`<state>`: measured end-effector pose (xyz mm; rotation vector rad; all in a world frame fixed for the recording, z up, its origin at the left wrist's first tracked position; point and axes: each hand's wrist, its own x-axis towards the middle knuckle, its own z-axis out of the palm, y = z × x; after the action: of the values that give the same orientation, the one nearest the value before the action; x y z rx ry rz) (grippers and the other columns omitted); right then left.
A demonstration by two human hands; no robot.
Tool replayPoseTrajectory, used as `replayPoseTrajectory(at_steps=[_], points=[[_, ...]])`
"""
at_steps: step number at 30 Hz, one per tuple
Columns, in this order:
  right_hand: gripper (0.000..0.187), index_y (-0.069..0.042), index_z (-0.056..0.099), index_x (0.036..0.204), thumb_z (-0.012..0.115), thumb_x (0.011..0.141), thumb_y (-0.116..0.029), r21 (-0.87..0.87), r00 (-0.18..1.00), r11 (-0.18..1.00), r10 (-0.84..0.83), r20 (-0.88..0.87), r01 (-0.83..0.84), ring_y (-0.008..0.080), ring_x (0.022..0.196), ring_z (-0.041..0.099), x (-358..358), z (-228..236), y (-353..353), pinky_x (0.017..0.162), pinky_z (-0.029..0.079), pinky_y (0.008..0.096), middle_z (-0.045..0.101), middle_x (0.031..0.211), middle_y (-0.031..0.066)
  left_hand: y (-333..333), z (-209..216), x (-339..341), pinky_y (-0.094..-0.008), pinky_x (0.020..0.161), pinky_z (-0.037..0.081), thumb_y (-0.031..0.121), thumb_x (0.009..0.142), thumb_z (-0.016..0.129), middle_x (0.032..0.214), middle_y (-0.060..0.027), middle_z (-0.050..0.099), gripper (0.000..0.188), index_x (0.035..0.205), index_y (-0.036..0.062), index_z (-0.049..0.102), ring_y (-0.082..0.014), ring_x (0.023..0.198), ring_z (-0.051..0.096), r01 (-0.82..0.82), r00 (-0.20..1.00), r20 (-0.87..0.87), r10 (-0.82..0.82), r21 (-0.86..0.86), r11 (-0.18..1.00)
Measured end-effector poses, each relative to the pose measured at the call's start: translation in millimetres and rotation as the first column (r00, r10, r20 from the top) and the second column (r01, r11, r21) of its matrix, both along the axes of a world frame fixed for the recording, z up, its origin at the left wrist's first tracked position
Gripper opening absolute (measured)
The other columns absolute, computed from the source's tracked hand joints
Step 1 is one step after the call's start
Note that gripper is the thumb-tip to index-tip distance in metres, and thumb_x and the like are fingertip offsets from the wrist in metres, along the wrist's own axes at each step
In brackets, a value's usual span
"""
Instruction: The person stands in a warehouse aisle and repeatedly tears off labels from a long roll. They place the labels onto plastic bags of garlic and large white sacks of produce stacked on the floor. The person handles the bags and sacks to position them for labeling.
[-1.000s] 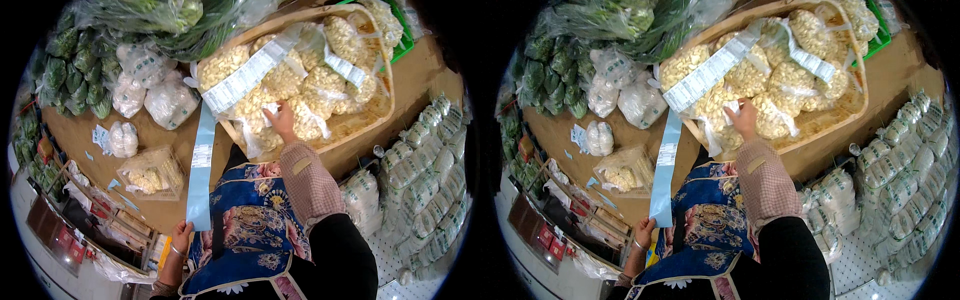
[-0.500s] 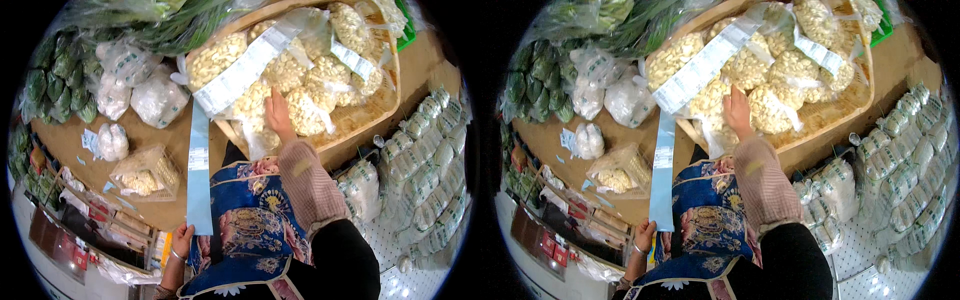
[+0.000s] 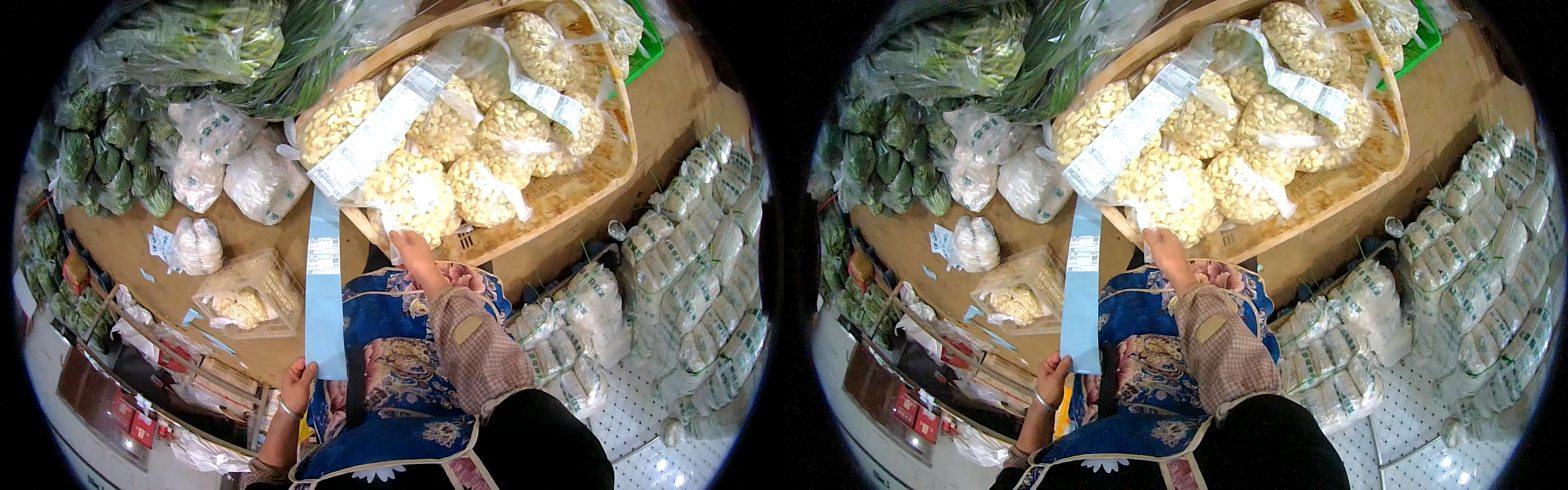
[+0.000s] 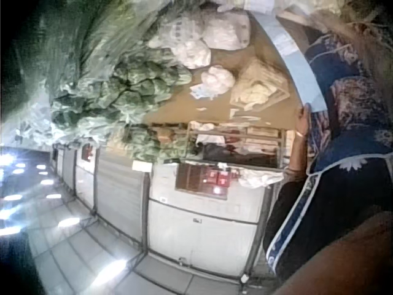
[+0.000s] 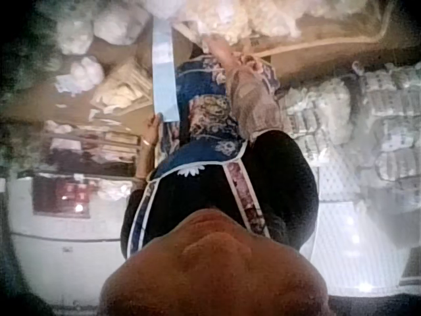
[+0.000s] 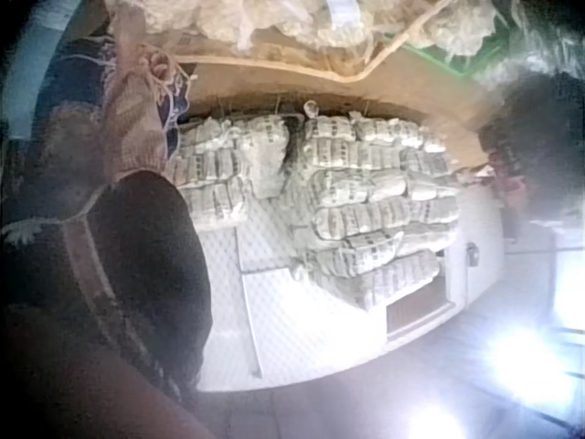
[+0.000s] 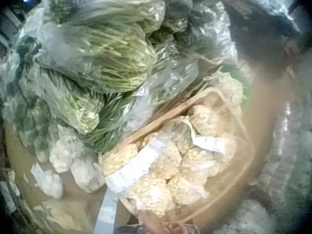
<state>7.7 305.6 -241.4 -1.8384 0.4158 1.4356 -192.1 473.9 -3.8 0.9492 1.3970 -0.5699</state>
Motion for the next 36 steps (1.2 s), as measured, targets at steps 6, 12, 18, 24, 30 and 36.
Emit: replayPoseTrajectory(at_steps=[6, 12, 18, 24, 30, 36], points=[[0.031, 0.002, 0.05, 0.078, 0.042, 0.082, -0.028, 0.243, 0.998, 0.968, 0.058, 0.023, -0.062, 0.0246, 0.062, 0.05, 26.2, 39.5, -5.2, 0.062, 0.038, 0.0355, 0.05, 0.064, 0.0153, -13.4, -1.3, -17.6, -0.0204, 0.067, 0.037, 0.01, 0.08, 0.049, 0.075, 0.0015, 0.055, 0.011, 0.083, 0.0016, 0.056, -0.0059, 0.069, 0.047, 0.017, 1.0, -0.016, -0.016, 0.085, 0.996], [0.024, -0.005, 0.051, 0.077, 0.041, 0.086, -0.025, 0.248, 0.958, 0.929, -0.287, 0.014, 0.274, 0.0057, 0.054, 0.044, 134.8, 140.3, -98.4, 0.045, 0.037, 0.0205, 0.048, 0.063, -0.001, -16.4, 24.9, -133.7, -0.0264, 0.053, 0.04, 0.017, 0.073, 0.052, 0.072, -0.0006, 0.052, 0.012, 0.081, 0.0076, 0.054, -0.0111, 0.067, 0.048, -0.04, 0.93, -0.345, 0.124, 0.241, 0.97], [0.021, -0.009, 0.05, 0.074, 0.042, 0.086, -0.025, 0.417, 0.84, 0.89, -0.364, 0.403, 0.185, 0.0034, 0.051, 0.041, 279.8, 263.7, -146.7, 0.042, 0.036, 0.0188, 0.046, 0.065, -0.0047, 7.4, 44.6, -128.6, -0.0303, 0.058, 0.044, 0.019, 0.072, 0.053, 0.078, -0.003, 0.052, 0.02, 0.089, 0.0101, 0.049, -0.017, 0.071, 0.051, -0.384, 0.823, -0.226, 0.522, 0.455, 0.803], [0.027, -0.003, 0.048, 0.071, 0.038, 0.085, -0.023, 0.347, 0.602, 0.922, -0.377, 0.704, 0.171, 0.0088, 0.049, 0.044, 367.9, 297.9, -181.4, 0.043, 0.037, 0.0244, 0.045, 0.058, 0.0023, -29.3, 99.5, 41.4, -0.0323, 0.069, 0.046, 0.015, 0.082, 0.046, 0.089, -0.0061, 0.055, 0.019, 0.096, 0.002, 0.048, -0.017, 0.079, 0.054, -0.429, 0.876, 0.327, 0.354, 0.192, 0.883], [0.031, -0.007, 0.052, 0.078, 0.042, 0.083, -0.036, 0.417, 0.895, 0.878, 0.029, 0.445, -0.236, 0.0082, 0.057, 0.043, 241.0, 303.5, -167.2, 0.055, 0.038, 0.0237, 0.048, 0.063, -0.0006, -62.2, 155.1, 131.2, -0.0281, 0.071, 0.045, 0.009, 0.081, 0.049, 0.091, -0.0059, 0.055, 0.017, 0.097, 0.0019, 0.049, -0.0141, 0.08, 0.054, -0.226, 0.791, 0.579, 0.196, -0.02, 0.974], [0.075, -0.004, 0.035, 0.121, 0.028, 0.075, -0.063, 0.855, 0.813, 0.366, 0.32, -0.487, 0.368, 0.0243, 0.107, 0.043, 22.7, 338.0, -86.6, 0.086, 0.037, 0.0328, 0.043, 0.117, 0.0137, -64.6, 209.2, 103.4, -0.0262, 0.073, 0.044, 0.003, 0.076, 0.052, 0.093, -0.0061, 0.055, 0.024, 0.099, 0.0015, 0.047, -0.0124, 0.081, 0.053, 0.019, 0.645, 0.76, 0.08, -0.121, 0.992]])
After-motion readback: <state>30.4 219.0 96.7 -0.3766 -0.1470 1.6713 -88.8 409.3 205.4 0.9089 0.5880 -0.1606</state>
